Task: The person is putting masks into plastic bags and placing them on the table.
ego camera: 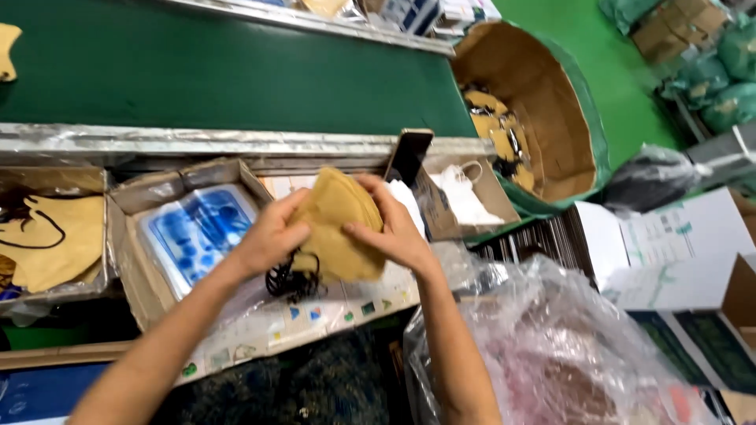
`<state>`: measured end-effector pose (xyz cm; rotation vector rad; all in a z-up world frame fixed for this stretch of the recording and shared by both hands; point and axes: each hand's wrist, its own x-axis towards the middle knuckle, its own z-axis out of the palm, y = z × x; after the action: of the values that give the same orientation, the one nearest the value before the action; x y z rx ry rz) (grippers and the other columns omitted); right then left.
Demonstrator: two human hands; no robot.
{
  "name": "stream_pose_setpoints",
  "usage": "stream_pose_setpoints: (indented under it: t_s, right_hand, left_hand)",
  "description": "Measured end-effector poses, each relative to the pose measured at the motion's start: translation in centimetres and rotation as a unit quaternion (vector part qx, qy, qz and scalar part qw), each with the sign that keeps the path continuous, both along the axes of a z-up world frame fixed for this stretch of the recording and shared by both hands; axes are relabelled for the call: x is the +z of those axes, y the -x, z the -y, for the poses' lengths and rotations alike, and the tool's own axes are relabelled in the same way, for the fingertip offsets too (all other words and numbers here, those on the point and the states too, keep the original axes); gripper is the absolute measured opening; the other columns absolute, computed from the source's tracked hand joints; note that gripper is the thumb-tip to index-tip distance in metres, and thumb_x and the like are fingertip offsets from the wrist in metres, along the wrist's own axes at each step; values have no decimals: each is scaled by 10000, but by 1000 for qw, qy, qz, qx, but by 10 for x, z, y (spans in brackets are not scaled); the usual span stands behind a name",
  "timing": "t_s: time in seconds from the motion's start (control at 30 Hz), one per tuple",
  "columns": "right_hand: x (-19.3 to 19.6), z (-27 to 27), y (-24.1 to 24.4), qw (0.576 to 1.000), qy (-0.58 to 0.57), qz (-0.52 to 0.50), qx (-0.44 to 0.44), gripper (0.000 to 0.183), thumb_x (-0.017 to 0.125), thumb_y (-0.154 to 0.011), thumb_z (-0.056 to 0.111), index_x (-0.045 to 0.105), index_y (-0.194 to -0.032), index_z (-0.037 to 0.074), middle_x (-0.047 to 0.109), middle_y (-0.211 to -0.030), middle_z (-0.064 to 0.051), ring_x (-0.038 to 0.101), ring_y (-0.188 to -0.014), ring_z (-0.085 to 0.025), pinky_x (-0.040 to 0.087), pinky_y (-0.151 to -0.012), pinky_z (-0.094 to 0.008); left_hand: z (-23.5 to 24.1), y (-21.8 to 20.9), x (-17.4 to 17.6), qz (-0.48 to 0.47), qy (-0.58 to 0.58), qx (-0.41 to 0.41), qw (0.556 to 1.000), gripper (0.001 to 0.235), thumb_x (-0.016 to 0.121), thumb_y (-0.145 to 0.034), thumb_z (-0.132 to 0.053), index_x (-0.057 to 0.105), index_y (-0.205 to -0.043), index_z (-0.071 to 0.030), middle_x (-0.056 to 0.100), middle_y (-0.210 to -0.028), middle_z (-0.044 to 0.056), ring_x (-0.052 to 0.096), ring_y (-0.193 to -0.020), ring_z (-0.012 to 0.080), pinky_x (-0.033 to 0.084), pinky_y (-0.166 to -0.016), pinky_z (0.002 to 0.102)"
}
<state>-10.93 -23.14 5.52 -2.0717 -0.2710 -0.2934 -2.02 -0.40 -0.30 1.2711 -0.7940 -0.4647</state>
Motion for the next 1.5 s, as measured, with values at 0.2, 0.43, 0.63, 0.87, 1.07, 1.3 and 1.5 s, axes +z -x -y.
stream_pose_setpoints:
  t_s: [0.2, 0.43, 0.63, 0.87, 1.07, 1.3, 1.5]
  right_hand:
    - [-27, 42, 83, 964, -166, -181, 103, 604, 755, -884, 94, 550, -1433, -53, 699, -1217, -85, 646, -1098, -167, 546, -919, -299]
    - [-75, 5, 87, 947, -51, 44, -313, 388, 674, -990, 38, 604, -1368, -13, 749, -1159, -113, 676, -1054, -167, 551, -925, -297]
    - [-105, -24, 96, 893, -405, 1, -193, 464, 722, -952, 52, 530, -1369, -13, 676, -1296, -141, 640, -1174, -228, 508, -1010, -359]
    - [-115, 11, 89, 978, 87, 94, -165, 1018, 907, -641, 290, 400, -1472, -8, 448, -1480, -205, 408, -1394, -349, 317, -1159, -444]
    - [-189, 18, 76, 997, 47, -41, -37, 628, 822, -829, 189, 567, -1387, 57, 714, -1230, -129, 663, -1157, -267, 513, -1035, -334]
    - [-136, -20, 72, 975, -145, -170, -12, 883, 765, -794, 263, 359, -1562, 107, 737, -1048, -49, 696, -928, -149, 545, -896, -296]
    - [-115, -36, 77, 998, -5, 18, 63, 1016, 822, -743, 307, 322, -1589, 47, 545, -1355, -216, 530, -1298, -332, 388, -1138, -388]
  left_hand:
    - [-20, 64, -48, -168, 149, 151, 963, 470, 476, -1049, -307, 464, -1422, -23, 594, -1191, 133, 599, -1078, 226, 520, -976, 389]
    - [11, 108, -90, -229, 32, 88, 969, 897, 735, -810, -395, 331, -1536, -58, 493, -1456, 112, 486, -1347, 245, 415, -1103, 435]
    - [41, 127, -113, -98, 176, 54, 978, 921, 894, -752, -117, 382, -1509, 4, 495, -1458, 154, 489, -1350, 225, 381, -1163, 403]
    - [23, 127, -66, 71, -238, 140, 959, 470, 777, -876, -174, 651, -1324, -112, 737, -1094, 129, 694, -989, 284, 559, -871, 412]
    - [25, 118, -76, 254, -65, 256, 931, 835, 878, -719, -304, 474, -1407, -62, 719, -1128, 140, 730, -981, 345, 578, -840, 431]
    - [8, 118, -62, 216, -258, 163, 928, 864, 841, -785, -276, 431, -1535, -149, 740, -931, 179, 727, -863, 363, 575, -772, 464]
    - [5, 124, -51, 280, -130, 45, 950, 391, 783, -812, -136, 709, -1195, -171, 788, -1125, 83, 766, -945, 303, 605, -776, 379]
